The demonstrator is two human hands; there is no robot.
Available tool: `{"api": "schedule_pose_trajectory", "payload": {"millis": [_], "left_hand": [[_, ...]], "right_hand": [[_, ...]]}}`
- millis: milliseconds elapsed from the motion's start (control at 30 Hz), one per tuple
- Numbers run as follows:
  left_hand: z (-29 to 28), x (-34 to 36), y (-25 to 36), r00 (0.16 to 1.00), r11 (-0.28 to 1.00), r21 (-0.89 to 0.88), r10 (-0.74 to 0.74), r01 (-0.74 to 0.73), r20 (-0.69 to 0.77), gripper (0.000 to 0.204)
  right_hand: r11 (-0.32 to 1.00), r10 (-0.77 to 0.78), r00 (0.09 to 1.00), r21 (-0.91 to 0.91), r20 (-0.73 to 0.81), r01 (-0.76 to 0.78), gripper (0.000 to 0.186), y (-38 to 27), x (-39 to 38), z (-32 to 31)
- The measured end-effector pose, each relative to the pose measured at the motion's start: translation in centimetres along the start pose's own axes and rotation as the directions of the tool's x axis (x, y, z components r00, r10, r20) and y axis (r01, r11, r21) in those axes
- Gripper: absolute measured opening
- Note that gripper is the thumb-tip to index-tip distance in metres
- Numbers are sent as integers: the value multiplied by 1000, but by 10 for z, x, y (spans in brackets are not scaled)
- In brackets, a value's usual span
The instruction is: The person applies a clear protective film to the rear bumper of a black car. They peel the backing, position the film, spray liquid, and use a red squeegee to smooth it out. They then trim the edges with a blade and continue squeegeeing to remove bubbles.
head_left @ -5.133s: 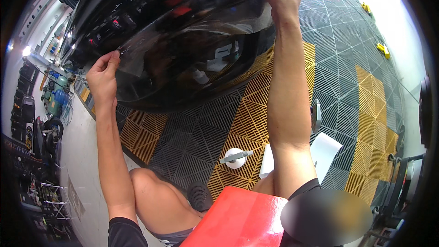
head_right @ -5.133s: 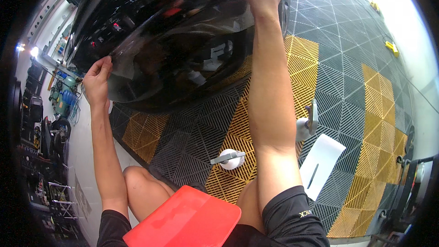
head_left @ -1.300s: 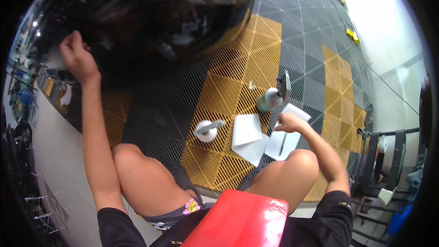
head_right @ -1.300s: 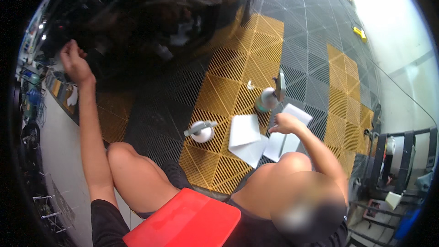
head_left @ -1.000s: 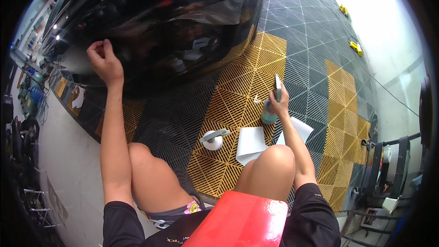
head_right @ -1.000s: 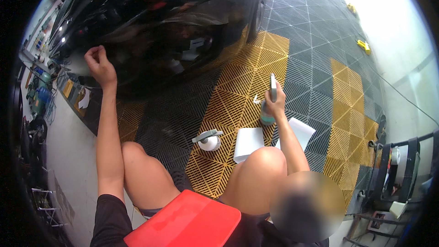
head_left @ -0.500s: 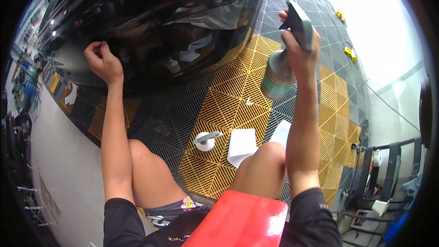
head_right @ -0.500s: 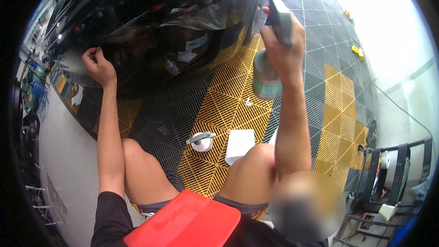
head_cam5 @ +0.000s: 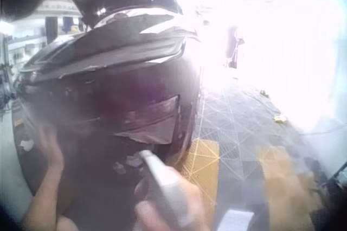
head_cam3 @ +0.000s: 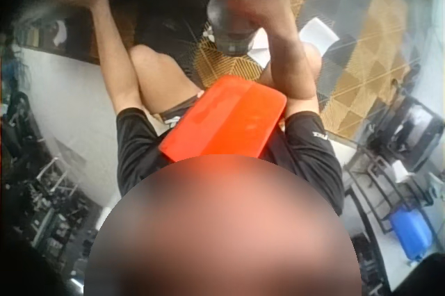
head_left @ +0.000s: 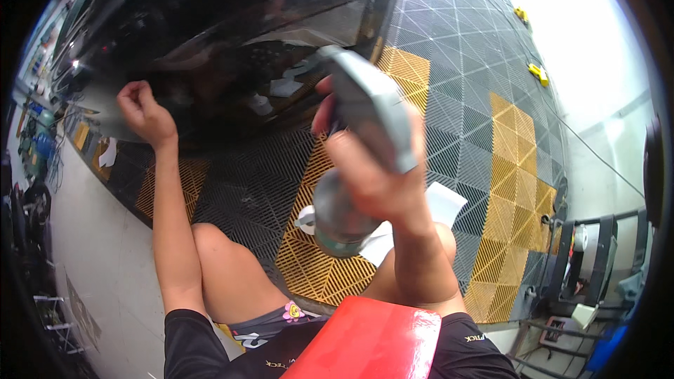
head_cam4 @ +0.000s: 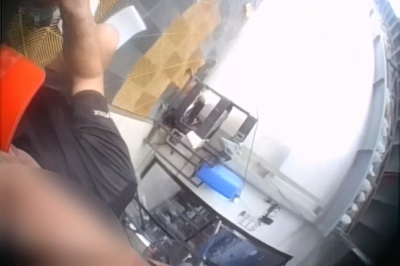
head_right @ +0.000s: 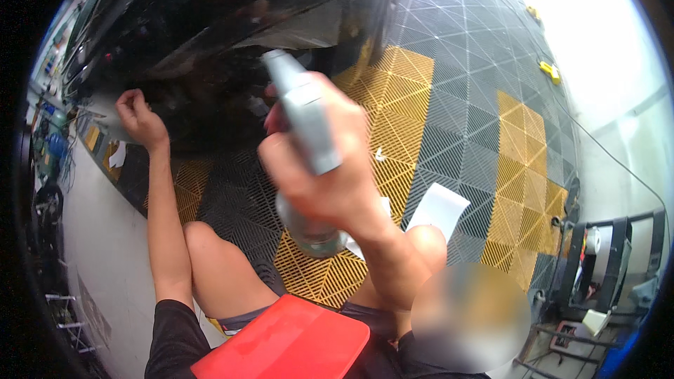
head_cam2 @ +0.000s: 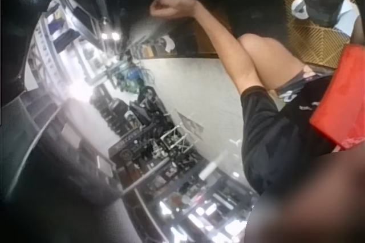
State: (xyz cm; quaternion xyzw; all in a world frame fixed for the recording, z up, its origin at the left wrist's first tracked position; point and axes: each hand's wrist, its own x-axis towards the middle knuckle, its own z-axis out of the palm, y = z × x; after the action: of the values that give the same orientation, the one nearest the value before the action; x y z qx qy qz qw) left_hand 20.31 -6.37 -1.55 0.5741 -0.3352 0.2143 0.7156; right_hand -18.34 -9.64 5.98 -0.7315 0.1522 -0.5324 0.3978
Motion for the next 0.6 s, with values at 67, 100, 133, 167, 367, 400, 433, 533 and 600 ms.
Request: {"api": "schedule_pose_trajectory", "payload": {"millis": [67, 100, 133, 167, 367, 400, 433, 533, 600], "left_hand": [[-3, -1, 2, 994, 994, 32, 107, -108, 36, 15], [-4, -2, 3, 989, 988, 62, 138, -142, 58, 16], [-5, -3, 5, 995, 997, 23, 78, -80, 70, 16], [-8, -3, 6, 995, 996, 22, 81, -82, 63, 16], [-14, 1, 13, 991, 999, -41, -3, 9, 137, 15], [-15, 0, 14, 988, 999, -51, 18, -10, 152, 14], [-15, -1, 14, 989, 999, -47, 14, -7, 149, 14], [-14, -4, 16, 990, 999, 24, 27, -30, 137, 14], [-15, -5, 18, 988, 1000, 23, -14, 11, 152, 16]], "right_hand": [[995, 88, 993, 41, -76, -85, 47, -1, 4, 9], [1000, -2, 996, -20, 85, 4, 44, -4, 2, 14], [1000, -30, 985, 0, 169, 30, 44, -8, 0, 29], [999, -53, 962, 8, 269, 53, 45, -12, -5, 45], [973, -13, 919, 218, 395, -80, 44, -14, -27, 37], [987, -37, 957, 163, 287, -11, 41, -6, -24, 23], [990, -13, 985, 141, 173, -12, 39, 3, -18, 5], [985, 169, 972, -13, -163, -173, 35, 48, 5, -53], [920, 115, 897, -294, -426, -257, 36, 97, 10, -71]]}}
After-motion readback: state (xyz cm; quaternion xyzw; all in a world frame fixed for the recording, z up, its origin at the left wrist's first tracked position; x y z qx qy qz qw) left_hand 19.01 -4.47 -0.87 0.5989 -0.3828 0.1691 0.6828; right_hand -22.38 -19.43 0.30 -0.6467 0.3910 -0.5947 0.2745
